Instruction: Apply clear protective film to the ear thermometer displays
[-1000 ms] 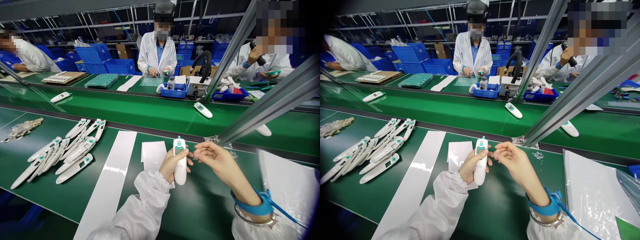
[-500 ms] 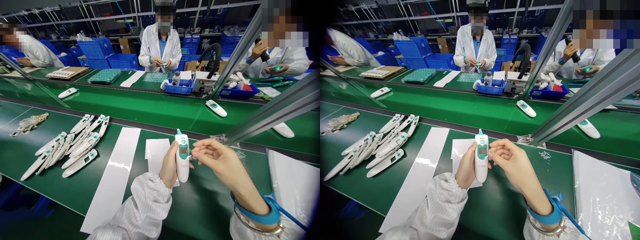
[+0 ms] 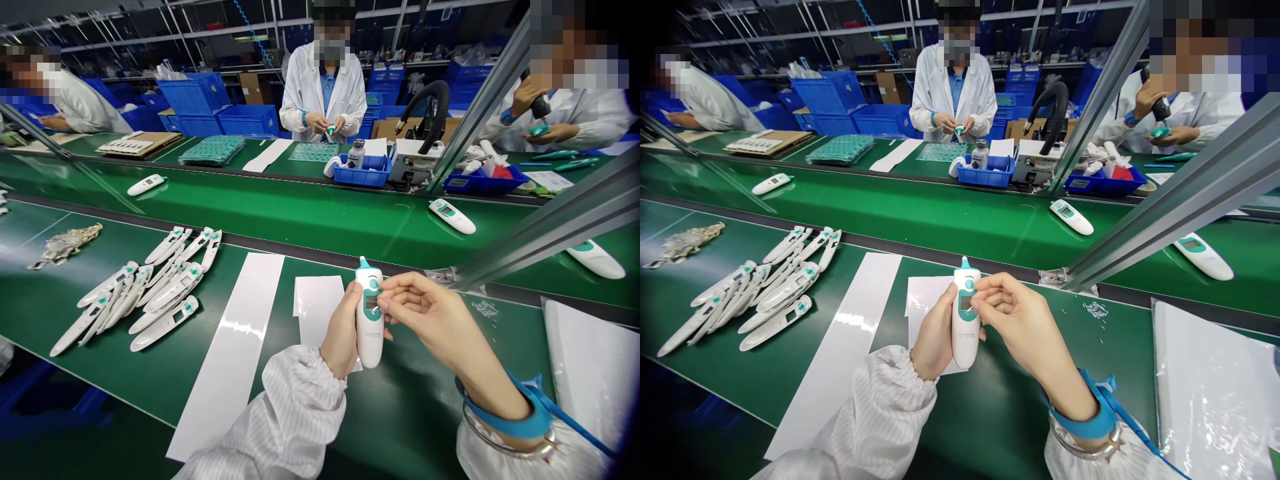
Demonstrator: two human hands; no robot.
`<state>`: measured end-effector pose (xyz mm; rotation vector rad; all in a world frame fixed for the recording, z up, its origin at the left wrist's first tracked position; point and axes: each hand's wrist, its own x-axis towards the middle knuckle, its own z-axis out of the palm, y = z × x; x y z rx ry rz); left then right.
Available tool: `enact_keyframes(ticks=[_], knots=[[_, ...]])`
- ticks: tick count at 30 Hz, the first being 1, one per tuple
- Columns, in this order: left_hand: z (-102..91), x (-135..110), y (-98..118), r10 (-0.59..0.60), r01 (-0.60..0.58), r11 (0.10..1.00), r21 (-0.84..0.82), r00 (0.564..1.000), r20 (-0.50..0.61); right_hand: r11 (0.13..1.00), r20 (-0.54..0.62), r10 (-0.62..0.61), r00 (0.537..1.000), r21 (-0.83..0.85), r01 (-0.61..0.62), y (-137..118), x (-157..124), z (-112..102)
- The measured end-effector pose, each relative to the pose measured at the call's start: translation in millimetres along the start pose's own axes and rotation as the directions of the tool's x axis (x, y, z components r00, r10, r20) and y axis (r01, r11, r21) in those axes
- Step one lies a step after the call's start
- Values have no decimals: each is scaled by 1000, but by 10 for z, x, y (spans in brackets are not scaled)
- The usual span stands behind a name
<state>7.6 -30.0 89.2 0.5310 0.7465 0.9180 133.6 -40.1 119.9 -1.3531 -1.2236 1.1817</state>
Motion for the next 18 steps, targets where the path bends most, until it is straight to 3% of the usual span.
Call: enact_keyframes(ticks=[18], knots=[[30, -38, 51, 61, -63, 996, 62, 997, 39, 996, -10, -19, 1000, -86, 18, -21, -10, -15]])
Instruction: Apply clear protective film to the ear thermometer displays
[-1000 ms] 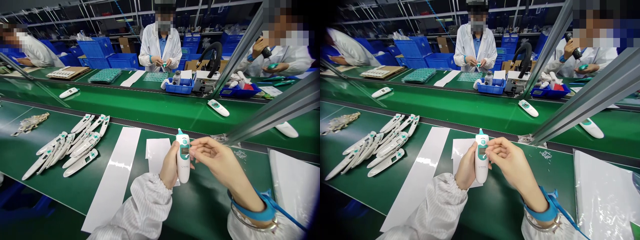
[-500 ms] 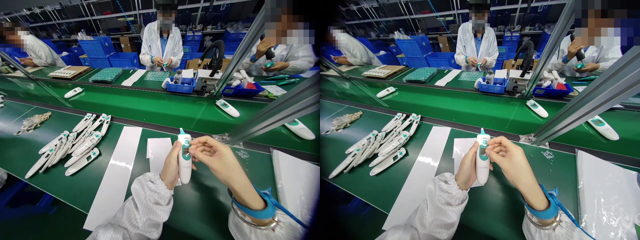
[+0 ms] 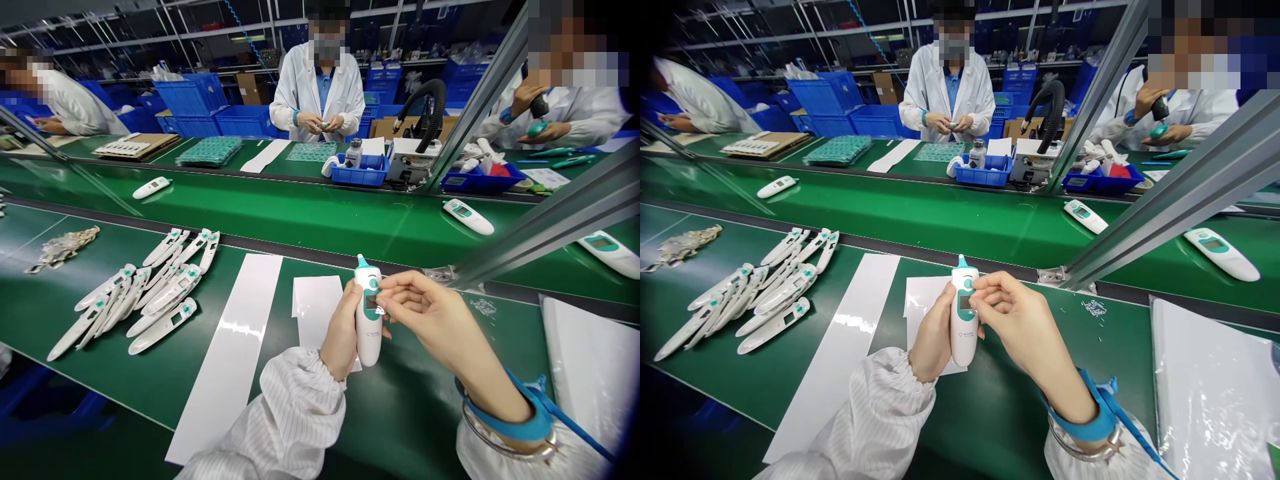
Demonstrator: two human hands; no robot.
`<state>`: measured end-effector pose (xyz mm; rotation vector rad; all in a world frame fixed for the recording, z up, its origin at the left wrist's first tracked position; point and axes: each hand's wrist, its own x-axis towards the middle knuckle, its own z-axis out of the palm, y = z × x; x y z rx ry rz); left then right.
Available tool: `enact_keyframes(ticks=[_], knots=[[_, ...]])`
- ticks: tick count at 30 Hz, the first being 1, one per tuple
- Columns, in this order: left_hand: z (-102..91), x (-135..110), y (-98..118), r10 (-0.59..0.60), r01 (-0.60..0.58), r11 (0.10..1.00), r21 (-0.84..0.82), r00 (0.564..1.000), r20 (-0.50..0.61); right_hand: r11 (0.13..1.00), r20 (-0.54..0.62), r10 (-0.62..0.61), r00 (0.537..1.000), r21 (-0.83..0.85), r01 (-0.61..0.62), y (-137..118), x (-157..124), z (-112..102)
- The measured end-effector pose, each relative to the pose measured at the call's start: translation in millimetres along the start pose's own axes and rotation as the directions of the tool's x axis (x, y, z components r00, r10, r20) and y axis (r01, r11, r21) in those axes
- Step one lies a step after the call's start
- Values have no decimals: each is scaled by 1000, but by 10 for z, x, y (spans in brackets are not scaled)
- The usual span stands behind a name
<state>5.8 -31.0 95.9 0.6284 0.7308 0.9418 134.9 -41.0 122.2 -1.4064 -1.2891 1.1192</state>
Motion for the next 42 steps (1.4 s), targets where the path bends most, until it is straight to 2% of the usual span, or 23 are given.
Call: enact_keyframes(ticks=[5, 9, 13, 16, 19, 22, 25, 30, 34, 39, 42], knots=[[-11, -27, 40, 4, -5, 1000, 18, 998, 63, 995, 1, -21, 1000, -96, 21, -18, -22, -10], [-23, -35, 39, -7, 5, 1000, 26, 998, 66, 956, -18, -107, 994, -277, 98, -58, -86, 6], [-30, -37, 30, -26, 33, 997, -73, 996, 86, 899, -85, -180, 980, -418, 129, -54, -125, -28], [-13, -55, 53, -49, 64, 985, -160, 994, 100, 932, -159, -149, 976, -353, 85, -3, -113, -97], [17, -88, 93, -55, 85, 969, -230, 989, 135, 970, -179, -99, 979, -238, 55, 26, -108, -121], [47, -126, 126, -38, 78, 972, -219, 983, 181, 991, -112, -72, 991, -124, 58, 6, -137, -37], [71, -166, 143, -1, 26, 989, -148, 985, 170, 998, -13, -59, 998, -7, 59, -21, -173, 121], [91, -207, 157, 12, -4, 991, -130, 998, 60, 997, -37, -36, 999, 61, 38, 7, -193, 298], [89, -196, 172, -19, 28, 989, -147, 998, 68, 985, -8, 54, 998, 164, -52, 59, -187, 297], [84, -189, 202, -40, 51, 978, -200, 998, 56, 994, 36, -40, 999, 107, 36, 88, -171, 249], [64, -162, 222, -76, 84, 973, -217, 996, 48, 990, 90, 12, 996, 140, -25, 102, -168, 226]])
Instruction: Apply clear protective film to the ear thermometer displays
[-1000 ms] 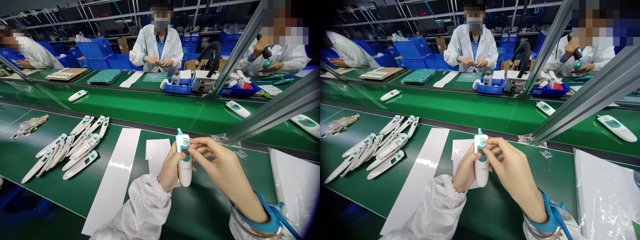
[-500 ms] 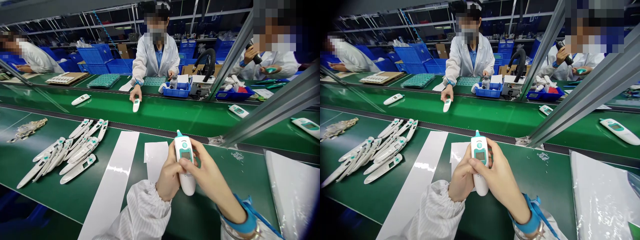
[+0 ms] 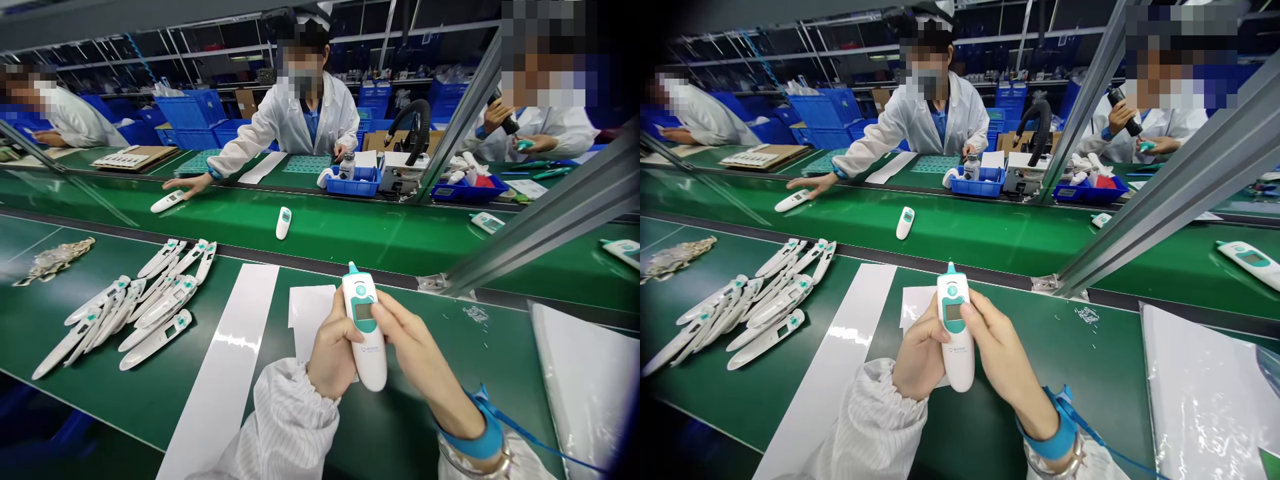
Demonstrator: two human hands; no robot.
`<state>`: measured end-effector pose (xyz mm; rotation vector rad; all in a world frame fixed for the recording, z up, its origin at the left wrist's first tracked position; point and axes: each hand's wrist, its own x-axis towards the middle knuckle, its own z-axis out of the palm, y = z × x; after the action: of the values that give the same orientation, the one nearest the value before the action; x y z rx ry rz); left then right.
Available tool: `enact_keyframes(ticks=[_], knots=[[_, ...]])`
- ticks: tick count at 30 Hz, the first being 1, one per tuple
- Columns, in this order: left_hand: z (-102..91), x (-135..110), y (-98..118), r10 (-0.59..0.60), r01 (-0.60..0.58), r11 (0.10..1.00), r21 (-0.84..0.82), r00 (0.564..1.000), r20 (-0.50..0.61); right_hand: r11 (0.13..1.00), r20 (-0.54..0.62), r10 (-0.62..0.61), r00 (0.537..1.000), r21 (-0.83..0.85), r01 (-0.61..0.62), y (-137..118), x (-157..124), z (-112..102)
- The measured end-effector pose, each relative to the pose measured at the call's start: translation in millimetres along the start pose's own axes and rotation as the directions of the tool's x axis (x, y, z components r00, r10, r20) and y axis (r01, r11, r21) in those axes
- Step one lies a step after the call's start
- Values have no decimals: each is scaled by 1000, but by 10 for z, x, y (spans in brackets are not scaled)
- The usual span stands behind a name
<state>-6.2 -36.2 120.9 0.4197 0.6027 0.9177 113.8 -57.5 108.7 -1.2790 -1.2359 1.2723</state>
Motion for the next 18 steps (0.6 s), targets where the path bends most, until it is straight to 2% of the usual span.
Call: enact_keyframes(ticks=[2, 4, 7, 8, 10, 12, 14, 16, 18], knots=[[-28, 47, 2, -18, 18, 1000, -18, 1000, -2, 999, 44, 30, 999, 31, -31, 24, 32, 7], [-75, 111, -12, -24, 24, 999, -47, 1000, 3, 1000, 94, 7, 996, -11, -6, 75, 141, 14], [-185, 196, -24, -47, 48, 999, 23, 997, -66, 967, 72, 22, 997, -256, -2, 211, 534, -95], [-231, 218, -8, -56, 69, 992, 103, 991, -125, 926, -3, 61, 998, -373, -58, 266, 728, -186], [-331, 272, 75, -34, 116, 931, 346, 972, -233, 874, -149, 98, 984, -459, -157, 366, 1171, -445], [-434, 377, 238, 44, 125, 817, 563, 960, -277, 828, -304, 111, 946, -499, -257, 441, 1607, -752], [-539, 566, 469, 160, 92, 715, 692, 943, -291, 806, -416, 121, 901, -488, -334, 492, 1943, -1026], [-646, 831, 728, 286, 71, 648, 758, 900, -330, 817, -470, 138, 872, -443, -368, 529, 2124, -1207], [-743, 1124, 956, 375, 83, 583, 808, 855, -358, 857, -468, 155, 870, -375, -354, 560, 2157, -1280]])
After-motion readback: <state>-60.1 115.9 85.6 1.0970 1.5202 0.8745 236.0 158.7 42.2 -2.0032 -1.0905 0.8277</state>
